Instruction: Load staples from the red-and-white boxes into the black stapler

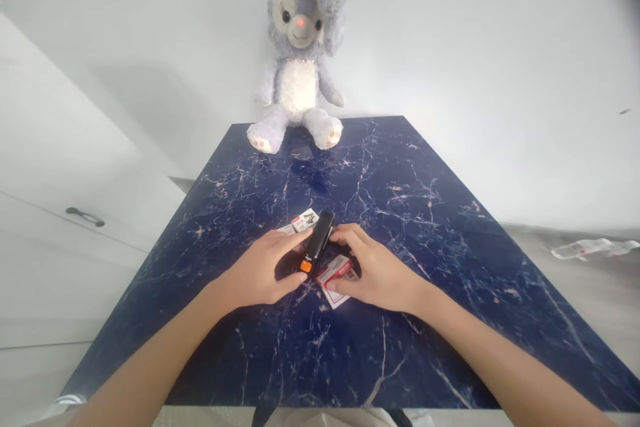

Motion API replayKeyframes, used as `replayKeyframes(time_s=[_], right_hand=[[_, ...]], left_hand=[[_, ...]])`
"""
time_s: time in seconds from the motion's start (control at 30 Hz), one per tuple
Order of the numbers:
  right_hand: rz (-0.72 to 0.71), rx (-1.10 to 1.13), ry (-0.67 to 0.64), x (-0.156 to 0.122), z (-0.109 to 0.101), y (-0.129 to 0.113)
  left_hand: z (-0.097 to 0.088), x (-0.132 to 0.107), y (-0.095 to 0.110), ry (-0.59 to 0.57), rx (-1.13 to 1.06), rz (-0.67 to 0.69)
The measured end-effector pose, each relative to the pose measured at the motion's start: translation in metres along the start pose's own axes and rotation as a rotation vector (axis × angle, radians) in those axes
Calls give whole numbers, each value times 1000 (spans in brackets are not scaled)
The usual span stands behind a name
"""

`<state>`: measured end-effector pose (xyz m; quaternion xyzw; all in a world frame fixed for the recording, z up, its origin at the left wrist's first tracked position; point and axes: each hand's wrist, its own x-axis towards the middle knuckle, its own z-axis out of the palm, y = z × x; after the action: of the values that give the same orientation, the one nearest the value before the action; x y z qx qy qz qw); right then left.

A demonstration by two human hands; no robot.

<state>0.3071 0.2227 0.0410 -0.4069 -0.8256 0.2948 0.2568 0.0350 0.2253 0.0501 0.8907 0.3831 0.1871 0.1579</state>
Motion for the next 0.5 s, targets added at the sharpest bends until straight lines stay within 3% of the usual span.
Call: replayKeyframes(time_s=[0.13, 0.3, 0.43, 0.5], right_hand=[[13, -103, -24, 3, -8, -1], [18, -140, 79, 4, -12, 4], [-6, -172, 89, 2, -16, 6], [8, -195, 55, 2, -16, 6]], left_hand=[[14, 3, -7, 14, 51, 6], [41, 13, 3, 87, 94, 13], [33, 10, 3, -14, 45, 59], [25, 7, -3, 22, 44, 40]])
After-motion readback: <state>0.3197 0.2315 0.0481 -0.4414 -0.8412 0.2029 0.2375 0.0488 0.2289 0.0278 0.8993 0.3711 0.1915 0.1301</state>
